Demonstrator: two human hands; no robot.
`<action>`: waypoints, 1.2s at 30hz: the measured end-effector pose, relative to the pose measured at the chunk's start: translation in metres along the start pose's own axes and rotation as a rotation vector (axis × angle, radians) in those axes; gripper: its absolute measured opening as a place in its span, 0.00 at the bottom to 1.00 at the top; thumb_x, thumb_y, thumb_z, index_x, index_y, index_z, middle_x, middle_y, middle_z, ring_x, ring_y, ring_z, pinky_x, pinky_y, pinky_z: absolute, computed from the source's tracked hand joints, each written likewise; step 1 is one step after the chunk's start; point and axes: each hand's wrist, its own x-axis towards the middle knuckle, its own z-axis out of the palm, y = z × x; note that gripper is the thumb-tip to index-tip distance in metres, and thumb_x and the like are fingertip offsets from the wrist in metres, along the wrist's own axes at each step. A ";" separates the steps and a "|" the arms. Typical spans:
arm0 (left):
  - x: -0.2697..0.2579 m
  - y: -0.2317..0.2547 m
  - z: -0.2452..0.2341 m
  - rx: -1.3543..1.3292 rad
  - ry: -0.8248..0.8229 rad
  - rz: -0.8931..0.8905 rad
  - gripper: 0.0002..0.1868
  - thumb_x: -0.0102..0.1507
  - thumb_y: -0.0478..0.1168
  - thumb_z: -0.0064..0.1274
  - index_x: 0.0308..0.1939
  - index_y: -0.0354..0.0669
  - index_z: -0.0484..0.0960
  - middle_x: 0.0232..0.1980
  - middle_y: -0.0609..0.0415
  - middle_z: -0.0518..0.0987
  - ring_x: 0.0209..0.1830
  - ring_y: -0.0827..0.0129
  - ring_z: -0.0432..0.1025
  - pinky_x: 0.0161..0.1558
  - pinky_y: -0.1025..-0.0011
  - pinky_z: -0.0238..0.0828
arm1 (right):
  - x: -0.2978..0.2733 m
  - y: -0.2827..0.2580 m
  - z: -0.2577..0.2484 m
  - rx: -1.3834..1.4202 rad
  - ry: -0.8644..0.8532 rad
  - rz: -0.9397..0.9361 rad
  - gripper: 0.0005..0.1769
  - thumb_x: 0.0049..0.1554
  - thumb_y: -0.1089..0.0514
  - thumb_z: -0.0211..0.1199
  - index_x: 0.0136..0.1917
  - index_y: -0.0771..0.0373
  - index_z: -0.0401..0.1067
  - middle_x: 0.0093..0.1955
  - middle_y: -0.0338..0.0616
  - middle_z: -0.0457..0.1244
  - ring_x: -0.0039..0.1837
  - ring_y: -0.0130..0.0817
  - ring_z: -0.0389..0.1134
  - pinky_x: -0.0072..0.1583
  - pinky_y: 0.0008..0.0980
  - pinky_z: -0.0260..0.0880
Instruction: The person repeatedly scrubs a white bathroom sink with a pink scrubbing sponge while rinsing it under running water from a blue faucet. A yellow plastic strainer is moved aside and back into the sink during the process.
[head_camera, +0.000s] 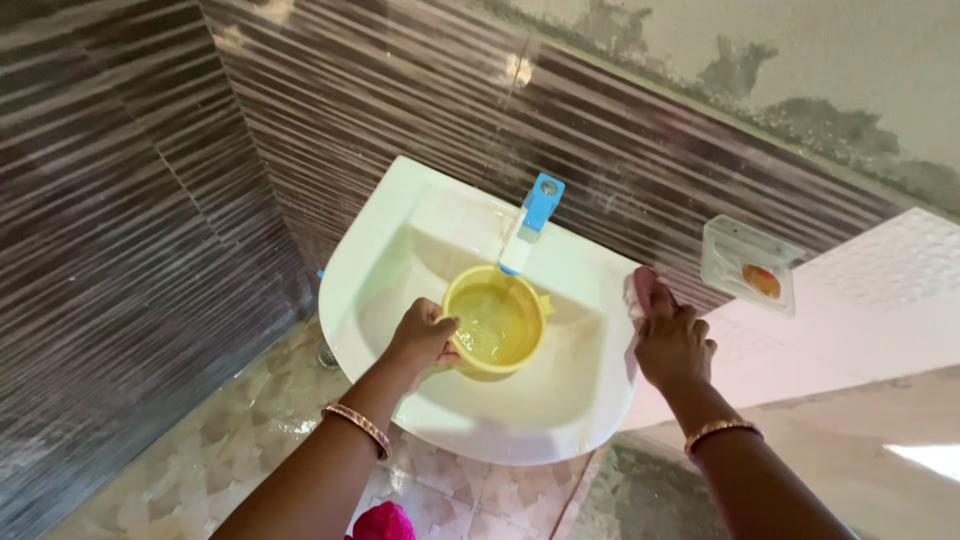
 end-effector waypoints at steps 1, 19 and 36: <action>-0.001 0.002 -0.001 0.039 0.048 0.015 0.17 0.65 0.42 0.56 0.49 0.36 0.67 0.39 0.43 0.77 0.34 0.63 0.75 0.41 0.60 0.80 | 0.010 -0.001 0.001 0.000 0.032 -0.012 0.38 0.62 0.47 0.52 0.81 0.49 0.46 0.69 0.67 0.53 0.70 0.65 0.56 0.66 0.67 0.58; -0.049 -0.005 -0.027 0.811 0.387 0.668 0.13 0.69 0.47 0.45 0.49 0.41 0.74 0.48 0.43 0.83 0.39 0.44 0.79 0.39 0.52 0.77 | 0.042 -0.069 0.031 -0.232 0.261 -0.276 0.39 0.57 0.49 0.56 0.78 0.61 0.50 0.71 0.65 0.51 0.69 0.66 0.54 0.60 0.65 0.60; -0.044 -0.009 -0.029 0.835 0.381 0.744 0.13 0.69 0.47 0.46 0.45 0.40 0.73 0.42 0.39 0.82 0.35 0.43 0.78 0.37 0.50 0.76 | 0.041 -0.069 0.049 -0.229 0.280 -0.350 0.42 0.59 0.40 0.59 0.75 0.67 0.51 0.72 0.69 0.51 0.66 0.65 0.57 0.58 0.68 0.63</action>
